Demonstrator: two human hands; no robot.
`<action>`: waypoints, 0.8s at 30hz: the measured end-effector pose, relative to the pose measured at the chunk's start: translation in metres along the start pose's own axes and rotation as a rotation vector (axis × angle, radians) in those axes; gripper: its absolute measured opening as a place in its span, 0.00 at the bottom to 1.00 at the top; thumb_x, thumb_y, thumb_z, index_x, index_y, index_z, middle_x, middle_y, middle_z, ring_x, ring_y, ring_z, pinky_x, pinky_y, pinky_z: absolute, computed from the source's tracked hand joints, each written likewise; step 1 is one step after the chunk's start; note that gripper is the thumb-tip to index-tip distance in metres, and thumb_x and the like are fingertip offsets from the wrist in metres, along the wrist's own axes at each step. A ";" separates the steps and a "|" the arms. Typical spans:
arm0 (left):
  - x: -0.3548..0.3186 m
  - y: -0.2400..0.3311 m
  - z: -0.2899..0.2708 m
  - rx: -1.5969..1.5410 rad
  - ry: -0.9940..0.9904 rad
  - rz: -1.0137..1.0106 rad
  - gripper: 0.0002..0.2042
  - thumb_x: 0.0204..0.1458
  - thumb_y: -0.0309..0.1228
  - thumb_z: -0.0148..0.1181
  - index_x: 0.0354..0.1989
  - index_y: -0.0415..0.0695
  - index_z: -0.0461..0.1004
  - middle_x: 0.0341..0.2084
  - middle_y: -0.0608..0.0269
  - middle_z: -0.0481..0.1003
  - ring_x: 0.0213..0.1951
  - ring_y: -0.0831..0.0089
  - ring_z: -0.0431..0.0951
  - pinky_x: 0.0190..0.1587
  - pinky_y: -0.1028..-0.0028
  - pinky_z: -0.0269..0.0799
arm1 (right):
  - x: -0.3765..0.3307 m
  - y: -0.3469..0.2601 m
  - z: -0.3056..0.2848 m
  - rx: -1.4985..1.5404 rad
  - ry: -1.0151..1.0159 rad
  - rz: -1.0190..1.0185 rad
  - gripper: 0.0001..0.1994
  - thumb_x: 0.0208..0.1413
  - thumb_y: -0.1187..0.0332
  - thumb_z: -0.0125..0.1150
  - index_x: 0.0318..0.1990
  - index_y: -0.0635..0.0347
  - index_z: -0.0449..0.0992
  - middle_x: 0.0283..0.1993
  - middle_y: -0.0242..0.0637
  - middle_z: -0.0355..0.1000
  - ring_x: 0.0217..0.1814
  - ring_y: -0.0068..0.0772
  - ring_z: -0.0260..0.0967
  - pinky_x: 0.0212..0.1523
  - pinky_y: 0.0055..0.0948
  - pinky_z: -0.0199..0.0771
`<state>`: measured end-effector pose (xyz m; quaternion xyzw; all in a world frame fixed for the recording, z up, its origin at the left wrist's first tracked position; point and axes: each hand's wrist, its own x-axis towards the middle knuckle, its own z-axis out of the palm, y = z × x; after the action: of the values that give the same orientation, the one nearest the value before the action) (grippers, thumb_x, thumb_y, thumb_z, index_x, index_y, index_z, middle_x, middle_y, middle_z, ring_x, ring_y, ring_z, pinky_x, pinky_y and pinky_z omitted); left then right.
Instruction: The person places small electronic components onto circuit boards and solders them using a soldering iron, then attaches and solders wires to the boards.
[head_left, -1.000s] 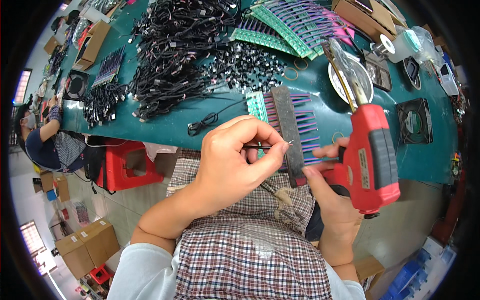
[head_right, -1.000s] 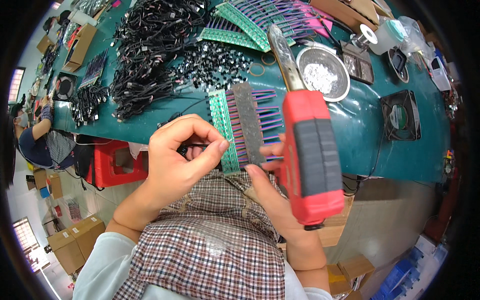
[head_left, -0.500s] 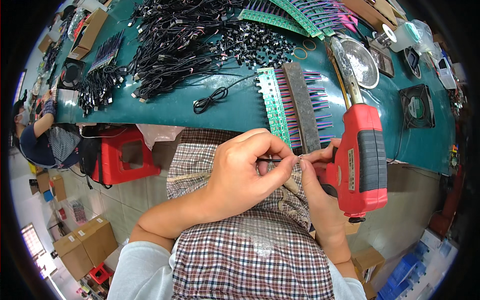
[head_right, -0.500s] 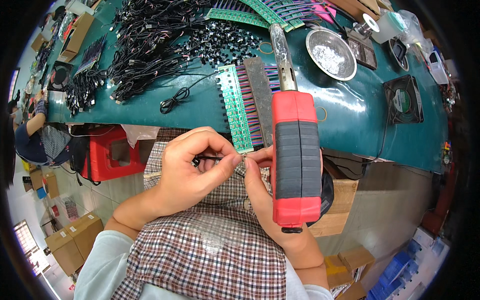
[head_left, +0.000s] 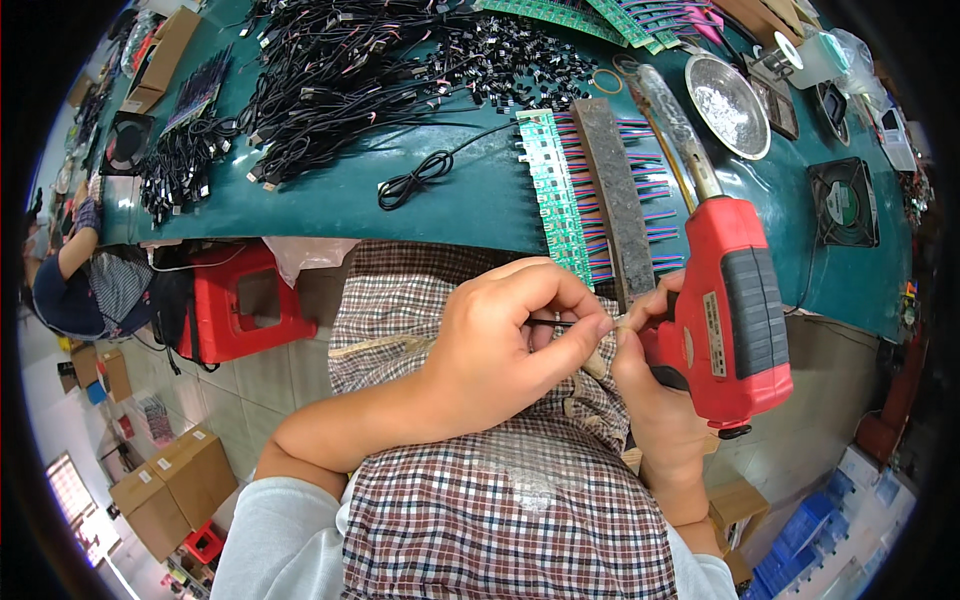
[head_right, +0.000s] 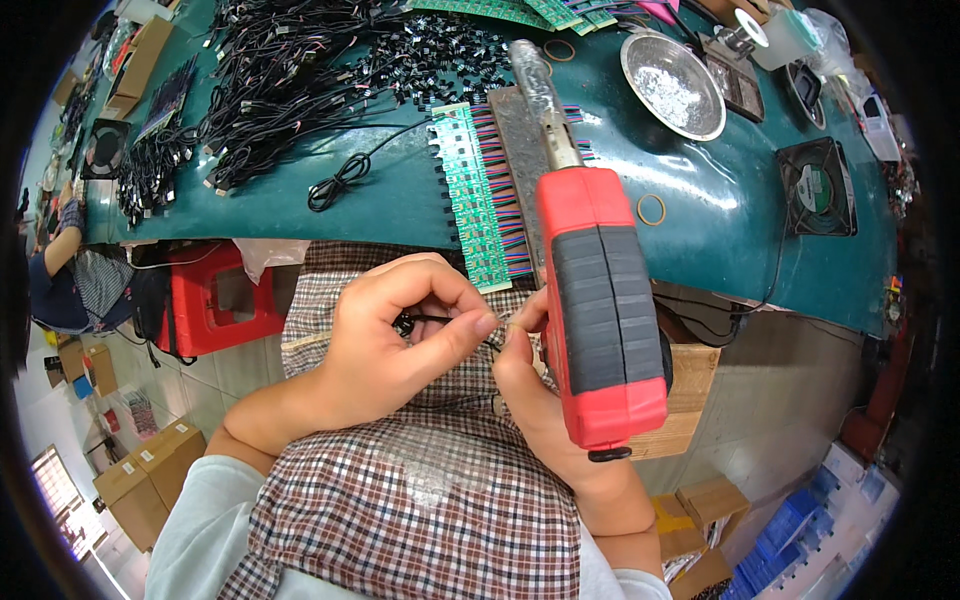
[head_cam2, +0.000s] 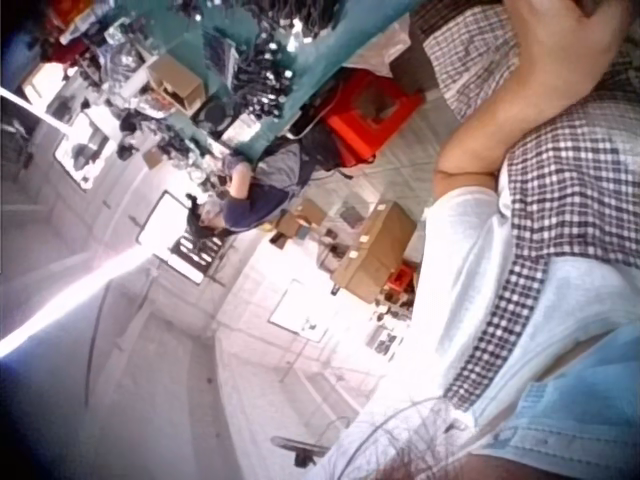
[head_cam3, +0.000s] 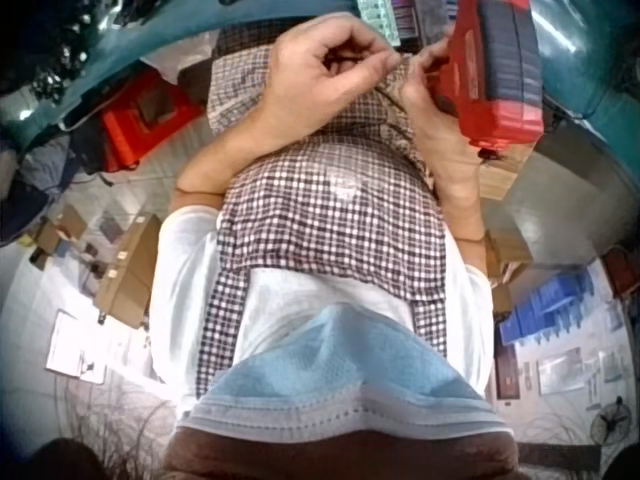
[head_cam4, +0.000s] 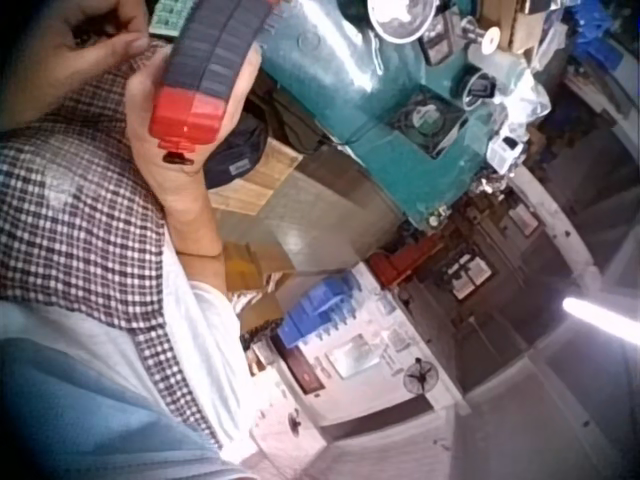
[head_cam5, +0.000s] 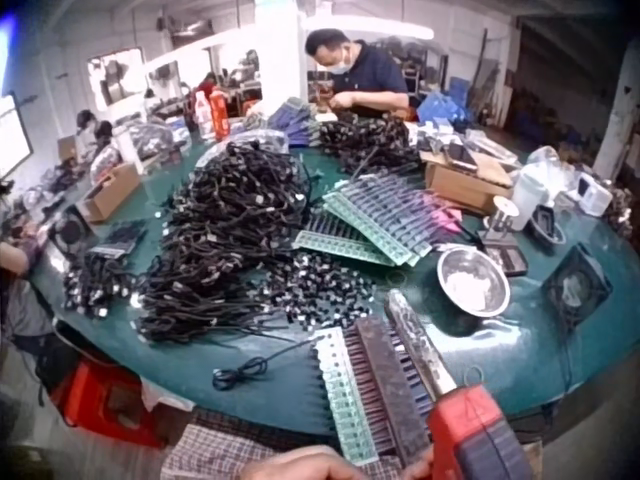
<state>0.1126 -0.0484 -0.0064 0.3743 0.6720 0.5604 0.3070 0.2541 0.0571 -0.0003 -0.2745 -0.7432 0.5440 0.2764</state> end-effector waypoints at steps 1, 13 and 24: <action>0.001 -0.001 0.000 -0.050 -0.026 -0.039 0.05 0.53 0.24 0.68 0.31 0.38 0.78 0.27 0.67 0.77 0.25 0.85 0.70 0.27 0.82 0.65 | 0.001 -0.001 0.000 -0.019 0.003 -0.005 0.22 0.53 0.82 0.63 0.57 0.64 0.71 0.45 0.33 0.74 0.44 0.22 0.72 0.44 0.24 0.74; 0.022 0.013 -0.031 -0.201 -0.411 -0.200 0.05 0.54 0.26 0.71 0.33 0.40 0.81 0.27 0.71 0.76 0.27 0.87 0.71 0.28 0.81 0.63 | 0.020 -0.008 -0.023 0.420 -0.191 0.359 0.25 0.42 0.89 0.63 0.51 0.67 0.70 0.44 0.36 0.70 0.46 0.24 0.72 0.41 0.23 0.78; 0.106 -0.022 -0.065 0.306 0.098 -0.128 0.06 0.54 0.25 0.69 0.30 0.37 0.79 0.23 0.71 0.76 0.28 0.88 0.71 0.31 0.82 0.67 | 0.046 -0.004 -0.039 0.193 0.126 0.213 0.21 0.54 0.70 0.67 0.52 0.64 0.68 0.42 0.39 0.66 0.38 0.28 0.68 0.41 0.30 0.73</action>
<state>-0.0015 0.0056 -0.0153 0.3455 0.7860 0.4486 0.2484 0.2493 0.1148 0.0188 -0.3574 -0.6353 0.6209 0.2884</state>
